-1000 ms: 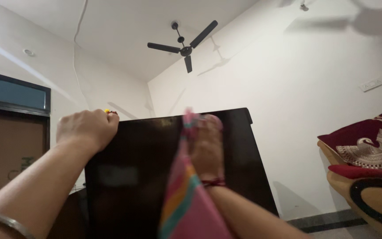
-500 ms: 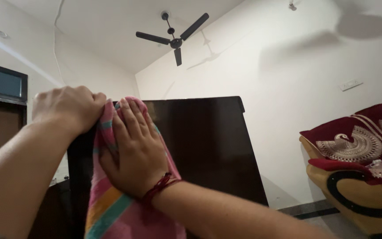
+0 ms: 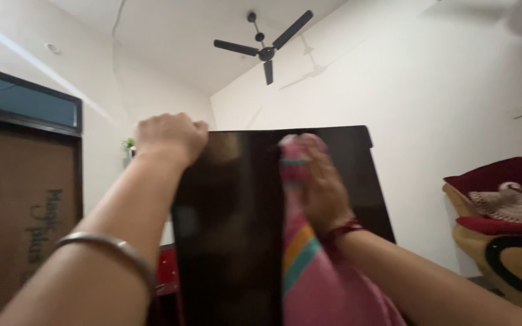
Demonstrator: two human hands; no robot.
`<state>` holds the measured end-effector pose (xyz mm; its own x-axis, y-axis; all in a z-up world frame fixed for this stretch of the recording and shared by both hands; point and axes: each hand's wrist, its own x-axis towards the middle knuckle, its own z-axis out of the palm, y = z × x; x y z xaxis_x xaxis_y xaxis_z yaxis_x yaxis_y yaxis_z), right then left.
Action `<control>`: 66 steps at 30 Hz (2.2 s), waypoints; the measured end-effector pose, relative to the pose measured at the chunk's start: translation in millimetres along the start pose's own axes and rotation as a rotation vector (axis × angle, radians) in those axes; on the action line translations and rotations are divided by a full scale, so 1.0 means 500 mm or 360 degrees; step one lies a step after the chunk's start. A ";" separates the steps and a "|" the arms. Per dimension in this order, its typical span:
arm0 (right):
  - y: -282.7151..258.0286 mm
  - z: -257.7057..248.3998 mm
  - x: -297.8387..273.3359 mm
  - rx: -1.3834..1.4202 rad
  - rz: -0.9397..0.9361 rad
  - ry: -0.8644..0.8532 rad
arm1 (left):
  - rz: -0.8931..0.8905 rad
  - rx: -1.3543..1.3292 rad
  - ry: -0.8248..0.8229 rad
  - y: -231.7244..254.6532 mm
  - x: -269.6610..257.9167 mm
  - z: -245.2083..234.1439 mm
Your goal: The person wipes a red upholstered dining chair and a dark wooden dining table using a pink cloth. They clean the chair seat, backrest, and frame, then move to the table to wipe the surface and edges.
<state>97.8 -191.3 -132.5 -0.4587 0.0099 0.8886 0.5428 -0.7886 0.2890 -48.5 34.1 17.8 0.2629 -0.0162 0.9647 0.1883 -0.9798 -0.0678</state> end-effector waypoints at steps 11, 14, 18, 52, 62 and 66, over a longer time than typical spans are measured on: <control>0.108 0.110 -0.080 -0.0528 0.0710 0.0148 | -0.0031 -0.0010 0.0022 0.026 -0.008 0.013; -0.007 0.134 -0.024 -0.0572 0.0514 0.0164 | -0.0042 -0.0034 0.0028 0.021 -0.007 0.015; -0.158 0.086 0.051 -0.0243 0.0237 0.0142 | -0.0034 -0.0100 0.0083 0.017 -0.005 0.012; 0.122 0.036 -0.001 0.0028 0.0374 0.0114 | 0.0009 -0.0039 -0.0671 0.127 0.076 0.033; 0.170 0.085 -0.078 -0.0256 0.1051 0.0265 | 0.0097 0.0029 -0.0629 0.158 0.048 0.026; 0.075 0.121 -0.072 -0.0557 0.0615 0.0180 | 0.0186 -0.0222 -0.0921 0.072 0.098 0.011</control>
<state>177.0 -184.3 -131.9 -0.3553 -0.3732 0.8570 0.4289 -0.8797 -0.2053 -23.6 -0.7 61.3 0.7535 -0.0528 0.6553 0.0114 -0.9956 -0.0933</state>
